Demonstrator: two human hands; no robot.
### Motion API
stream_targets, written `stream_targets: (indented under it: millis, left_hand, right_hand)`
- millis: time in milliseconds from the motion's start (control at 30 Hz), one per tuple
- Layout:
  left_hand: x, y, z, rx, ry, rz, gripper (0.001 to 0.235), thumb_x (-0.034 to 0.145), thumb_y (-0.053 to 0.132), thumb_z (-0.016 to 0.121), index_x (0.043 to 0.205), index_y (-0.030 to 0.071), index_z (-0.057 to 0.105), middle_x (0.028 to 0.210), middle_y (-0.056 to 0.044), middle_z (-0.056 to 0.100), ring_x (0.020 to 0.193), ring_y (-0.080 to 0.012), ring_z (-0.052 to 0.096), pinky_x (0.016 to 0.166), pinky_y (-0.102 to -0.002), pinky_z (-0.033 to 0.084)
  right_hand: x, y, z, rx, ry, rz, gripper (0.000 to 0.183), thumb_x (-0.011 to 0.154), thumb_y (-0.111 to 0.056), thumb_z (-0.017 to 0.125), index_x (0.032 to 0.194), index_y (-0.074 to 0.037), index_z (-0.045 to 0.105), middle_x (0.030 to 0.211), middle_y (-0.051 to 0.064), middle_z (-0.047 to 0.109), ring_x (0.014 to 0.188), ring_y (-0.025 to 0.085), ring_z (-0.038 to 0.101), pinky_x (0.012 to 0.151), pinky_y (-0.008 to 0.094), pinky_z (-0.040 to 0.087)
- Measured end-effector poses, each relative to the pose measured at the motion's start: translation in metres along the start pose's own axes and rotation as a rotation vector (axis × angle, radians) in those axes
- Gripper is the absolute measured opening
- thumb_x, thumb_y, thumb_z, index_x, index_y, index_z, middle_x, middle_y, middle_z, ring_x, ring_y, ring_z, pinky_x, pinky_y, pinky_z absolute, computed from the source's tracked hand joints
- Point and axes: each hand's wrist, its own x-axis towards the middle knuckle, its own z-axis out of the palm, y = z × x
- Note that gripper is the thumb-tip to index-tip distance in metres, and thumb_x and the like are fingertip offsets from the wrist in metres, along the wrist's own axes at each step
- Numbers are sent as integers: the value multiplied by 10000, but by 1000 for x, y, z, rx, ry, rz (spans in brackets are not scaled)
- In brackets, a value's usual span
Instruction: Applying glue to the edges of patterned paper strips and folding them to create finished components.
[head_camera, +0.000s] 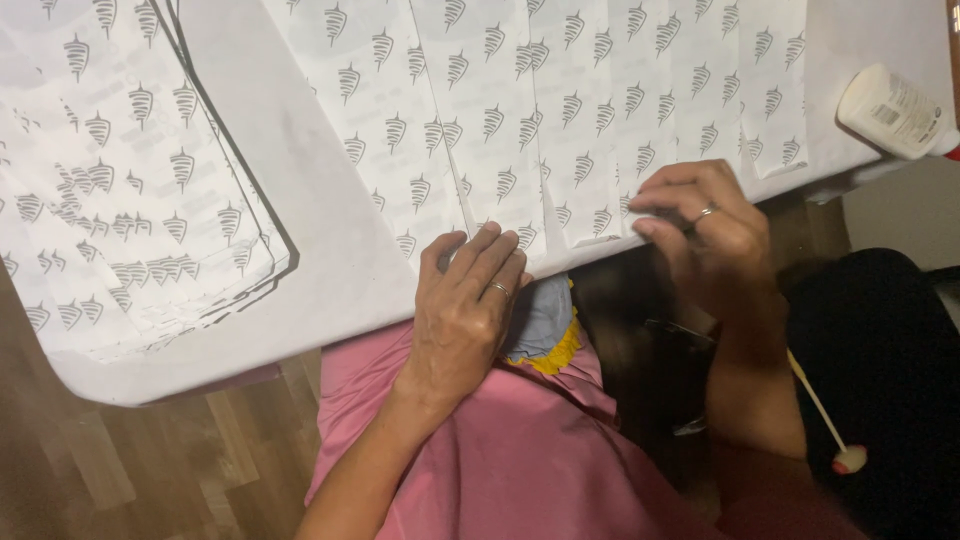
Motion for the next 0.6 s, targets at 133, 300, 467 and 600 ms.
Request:
stream_targets:
  millis: [133, 300, 467, 600]
  left_hand:
    - [-1, -2, 2, 1, 8, 11, 123, 926, 80, 770, 985, -28, 765, 1014, -182, 767, 1038, -342, 734, 955, -526, 522]
    - [-1, -3, 1, -1, 3, 11, 122, 926, 83, 769, 983, -25, 768, 1013, -177, 767, 1030, -333, 735, 959, -522, 526]
    - [1, -4, -2, -30, 6, 12, 132, 929, 77, 763, 991, -39, 761, 1020, -184, 762, 1033, -339, 734, 966, -519, 529]
    - [-1, -6, -4, -112, 8, -19, 146, 940, 64, 748, 998, -69, 748, 1077, -203, 752, 1083, -355, 726, 992, -505, 528]
  right_hand:
    - [5, -10, -9, 9, 47, 18, 151, 1044, -109, 719, 1050, 35, 764, 1035, 163, 680, 982, 334, 649, 862, 421, 556]
    - [7, -13, 7, 5, 18, -30, 106, 980, -89, 769, 1021, 9, 772, 1046, 150, 695, 985, 334, 659, 847, 412, 558]
    - [15, -26, 27, -16, 0, -92, 102, 980, -132, 750, 997, -36, 778, 1056, 117, 698, 995, 296, 645, 873, 398, 557]
    - [26, -44, 39, 54, -12, -244, 122, 989, -151, 718, 1005, -43, 773, 1071, 118, 734, 940, 322, 668, 800, 414, 555]
